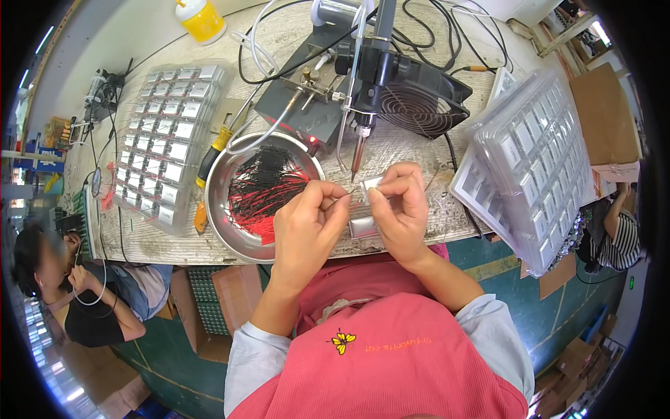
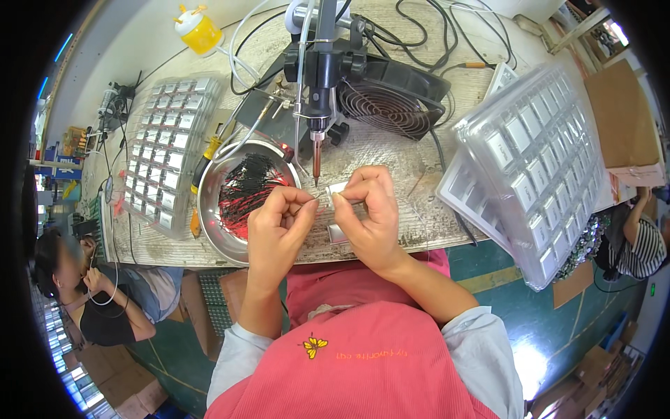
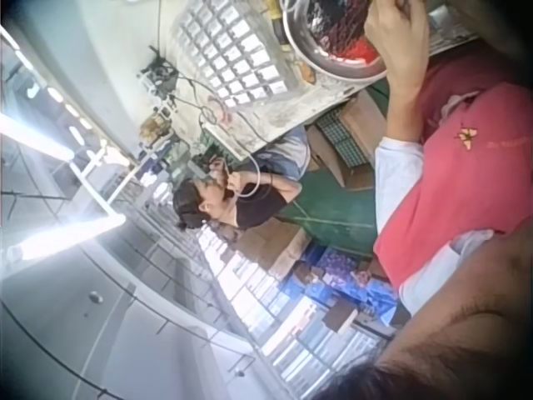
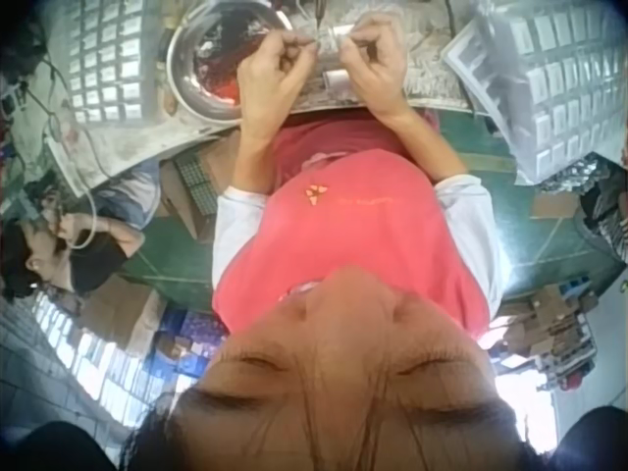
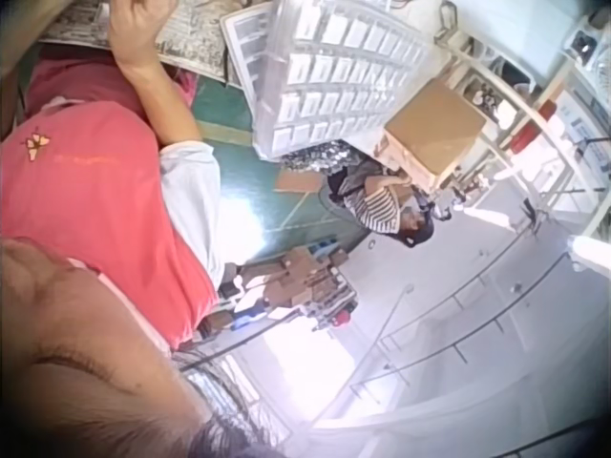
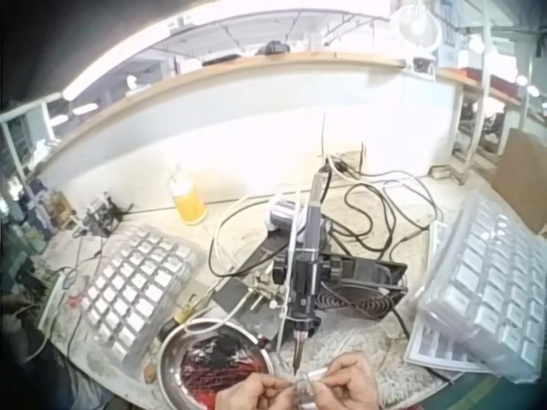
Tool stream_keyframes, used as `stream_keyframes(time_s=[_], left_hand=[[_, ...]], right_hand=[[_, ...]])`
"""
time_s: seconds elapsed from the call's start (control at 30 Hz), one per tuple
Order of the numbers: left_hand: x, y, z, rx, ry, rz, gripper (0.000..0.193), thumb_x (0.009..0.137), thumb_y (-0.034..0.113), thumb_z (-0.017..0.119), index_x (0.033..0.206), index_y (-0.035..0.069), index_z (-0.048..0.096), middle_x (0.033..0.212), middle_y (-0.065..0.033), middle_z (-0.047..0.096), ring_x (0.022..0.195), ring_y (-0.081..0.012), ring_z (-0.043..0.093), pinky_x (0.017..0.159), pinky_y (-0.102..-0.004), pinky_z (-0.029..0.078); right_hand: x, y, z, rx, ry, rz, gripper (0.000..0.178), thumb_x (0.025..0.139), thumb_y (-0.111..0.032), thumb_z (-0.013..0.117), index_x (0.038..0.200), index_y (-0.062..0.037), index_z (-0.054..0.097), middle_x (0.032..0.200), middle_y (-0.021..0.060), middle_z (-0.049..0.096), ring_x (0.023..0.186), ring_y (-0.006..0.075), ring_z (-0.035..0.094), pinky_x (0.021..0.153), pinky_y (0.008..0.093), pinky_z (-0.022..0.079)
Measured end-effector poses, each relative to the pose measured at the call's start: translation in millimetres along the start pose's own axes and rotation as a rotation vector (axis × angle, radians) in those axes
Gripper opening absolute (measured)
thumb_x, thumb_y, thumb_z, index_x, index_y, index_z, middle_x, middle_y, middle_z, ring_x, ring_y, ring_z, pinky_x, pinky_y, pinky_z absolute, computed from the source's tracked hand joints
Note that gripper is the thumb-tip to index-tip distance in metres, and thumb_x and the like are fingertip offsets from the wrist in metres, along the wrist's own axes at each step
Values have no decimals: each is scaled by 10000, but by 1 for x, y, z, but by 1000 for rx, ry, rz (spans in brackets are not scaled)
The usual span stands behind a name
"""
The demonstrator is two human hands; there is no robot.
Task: The person solders wires onto small battery packs using a mounted soldering iron and places the assembled units into a plastic tray.
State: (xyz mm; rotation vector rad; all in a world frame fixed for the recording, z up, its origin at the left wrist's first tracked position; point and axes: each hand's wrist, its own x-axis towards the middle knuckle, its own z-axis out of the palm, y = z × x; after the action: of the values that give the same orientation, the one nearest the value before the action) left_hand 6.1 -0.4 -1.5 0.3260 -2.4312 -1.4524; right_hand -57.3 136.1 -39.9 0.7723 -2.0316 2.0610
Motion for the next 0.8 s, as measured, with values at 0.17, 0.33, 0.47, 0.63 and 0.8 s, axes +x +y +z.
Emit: stream_keyframes(time_s=[0.17, 0.33, 0.47, 0.63, 0.8], left_hand=[[-2, -1, 0, 12, 20, -24, 103, 803, 89, 679, 829, 31, 597, 596, -42, 546, 488, -137, 513, 466, -279, 401], [-3, 0, -2, 20, 30, -26, 105, 805, 89, 681, 828, 28, 598, 603, -44, 549, 488, -136, 511, 466, -277, 400], [-4, 2, -2, -5, 20, -56, 91, 813, 69, 675, 844, 14, 609, 635, -53, 580, 514, -115, 534, 486, -260, 421], [-8, -1, -8, -7, -20, -74, 77, 833, 49, 660, 870, -4, 618, 674, -54, 617, 573, -83, 575, 520, -233, 450], [-16, -8, -26, 30, 65, -112, 62, 846, 51, 654, 874, 11, 618, 666, -27, 608, 581, -56, 537, 522, -208, 422]], right_hand=[[-4, 1, 1, 58, 3, 70, 122, 793, 17, 649, 833, -22, 541, 921, 95, 484, 830, 169, 474, 721, 269, 406], [-4, -3, 1, 75, -10, 76, 118, 798, 13, 648, 831, -20, 539, 917, 92, 483, 819, 165, 477, 722, 268, 408], [-5, -3, -3, 53, -24, 76, 112, 801, 5, 644, 830, -20, 538, 915, 89, 485, 807, 165, 485, 721, 270, 412], [-10, -9, -17, 34, -50, 86, 114, 796, 3, 640, 838, -32, 539, 916, 101, 513, 829, 195, 518, 742, 288, 428], [3, -44, -61, -166, -81, -91, 151, 767, 31, 649, 860, -42, 555, 949, 117, 560, 877, 227, 553, 786, 322, 447]])
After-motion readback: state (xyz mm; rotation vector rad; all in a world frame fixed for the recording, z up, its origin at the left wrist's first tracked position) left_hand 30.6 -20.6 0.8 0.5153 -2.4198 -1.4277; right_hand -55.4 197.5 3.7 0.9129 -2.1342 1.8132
